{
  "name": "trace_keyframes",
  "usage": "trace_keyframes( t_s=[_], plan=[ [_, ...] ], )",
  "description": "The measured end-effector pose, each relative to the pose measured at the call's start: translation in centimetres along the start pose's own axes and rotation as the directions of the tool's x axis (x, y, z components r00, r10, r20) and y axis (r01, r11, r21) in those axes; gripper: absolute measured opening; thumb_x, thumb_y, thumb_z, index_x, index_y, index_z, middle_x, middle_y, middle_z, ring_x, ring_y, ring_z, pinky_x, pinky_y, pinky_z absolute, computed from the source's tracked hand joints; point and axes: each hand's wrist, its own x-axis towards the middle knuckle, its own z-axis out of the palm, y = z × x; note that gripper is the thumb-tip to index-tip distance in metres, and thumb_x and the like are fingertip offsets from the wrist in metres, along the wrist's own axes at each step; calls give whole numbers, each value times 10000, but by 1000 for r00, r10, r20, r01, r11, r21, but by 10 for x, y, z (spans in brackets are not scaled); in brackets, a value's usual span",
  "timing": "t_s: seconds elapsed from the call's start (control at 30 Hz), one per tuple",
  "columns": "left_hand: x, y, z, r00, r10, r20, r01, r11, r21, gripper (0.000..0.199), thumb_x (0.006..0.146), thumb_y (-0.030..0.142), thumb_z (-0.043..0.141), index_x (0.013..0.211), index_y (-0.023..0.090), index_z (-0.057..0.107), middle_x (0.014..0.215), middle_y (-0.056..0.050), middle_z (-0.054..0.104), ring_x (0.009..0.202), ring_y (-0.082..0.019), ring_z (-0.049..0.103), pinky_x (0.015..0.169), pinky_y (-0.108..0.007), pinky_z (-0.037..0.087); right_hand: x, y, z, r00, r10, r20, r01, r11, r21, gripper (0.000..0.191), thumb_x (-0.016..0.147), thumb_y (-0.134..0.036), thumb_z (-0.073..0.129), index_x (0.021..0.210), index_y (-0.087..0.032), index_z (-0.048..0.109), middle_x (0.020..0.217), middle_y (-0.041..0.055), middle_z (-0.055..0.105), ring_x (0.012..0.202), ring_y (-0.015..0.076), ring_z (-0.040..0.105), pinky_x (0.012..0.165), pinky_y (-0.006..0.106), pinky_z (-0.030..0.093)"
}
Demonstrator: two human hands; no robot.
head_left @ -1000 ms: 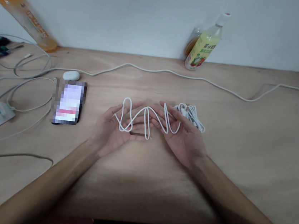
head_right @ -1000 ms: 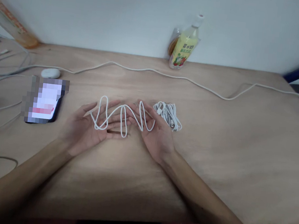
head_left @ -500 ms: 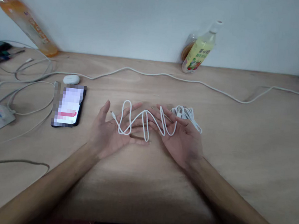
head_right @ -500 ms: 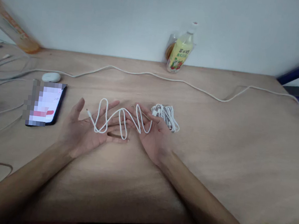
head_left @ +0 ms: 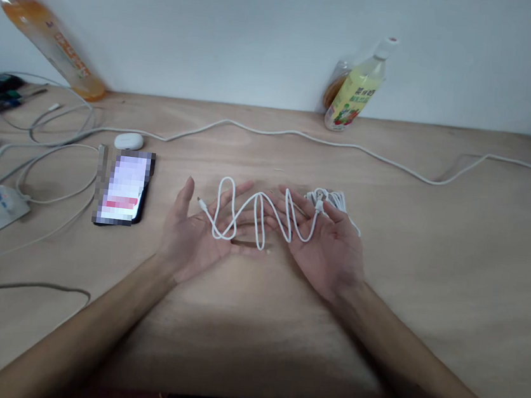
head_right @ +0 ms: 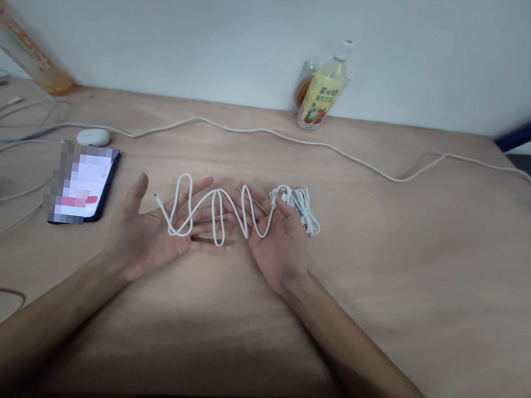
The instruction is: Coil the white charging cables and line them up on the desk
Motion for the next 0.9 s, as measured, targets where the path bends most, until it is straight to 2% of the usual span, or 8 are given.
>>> trace_keyframes(
  t_s=[0.13,0.27,0.4,0.5,0.6,0.7,0.77,0.9],
  plan=[
    [3,-3,-5,999,-9,32,8,999,53,662,1121,645,462,1621,227,579,1471,-190,759,1283,-405,761,1013,-562,622,0,1,2,1000,1,12,-1,1000,-31,290,949,-488,671,1070,-295,850,1313,63,851,1512,325,619,1291,581,489],
    [4,-7,-2,999,-28,44,21,988,153,518,1097,557,594,1453,196,705,1400,-184,794,1178,-383,809,1000,-488,620,-2,10,4,998,-44,48,50,990,-130,259,924,-462,746,1102,-303,847,1342,34,844,1493,315,639,1370,544,367],
    [3,-14,9,1000,25,11,-27,963,268,486,1044,478,716,1455,219,689,1366,-166,794,1147,-358,801,987,-485,618,-12,23,1,981,-85,175,132,951,-281,403,1024,-553,710,1375,-368,776,1587,-12,712,1578,283,557,1399,549,299],
    [1,-18,15,995,98,-5,-86,896,435,453,973,357,831,1395,250,703,1357,-113,789,1165,-303,769,1005,-422,587,-21,24,-1,977,-101,190,186,843,-505,427,1119,-517,608,1526,-412,681,1750,-38,543,1682,244,408,1437,538,177],
    [-2,-20,19,992,128,14,-114,819,562,415,892,230,896,1271,250,727,1297,-71,802,1190,-266,738,1059,-376,528,-25,22,-1,961,-171,219,273,725,-632,466,1116,-457,627,1579,-406,639,1729,7,568,1640,274,471,1424,573,217],
    [-3,-20,19,991,131,-10,-101,804,586,423,819,154,916,1182,248,720,1184,-48,813,1092,-251,739,1008,-375,526,-22,20,0,930,-226,288,366,616,-697,455,1093,-365,652,1546,-402,673,1640,28,658,1574,303,542,1390,614,294],
    [-3,-21,17,992,124,-37,-77,794,603,405,795,142,918,1132,242,715,1087,-33,802,1003,-242,730,952,-378,531,-20,18,1,919,-252,302,393,565,-726,428,1085,-320,642,1499,-403,711,1555,36,720,1487,316,613,1341,631,371],
    [-2,-23,16,984,164,-62,-83,745,662,306,785,198,921,1026,222,735,999,-28,750,990,-251,694,951,-398,522,-19,16,2,909,-282,308,411,468,-783,419,1054,-268,661,1453,-376,733,1407,62,783,1303,322,702,1207,613,507]
  ],
)
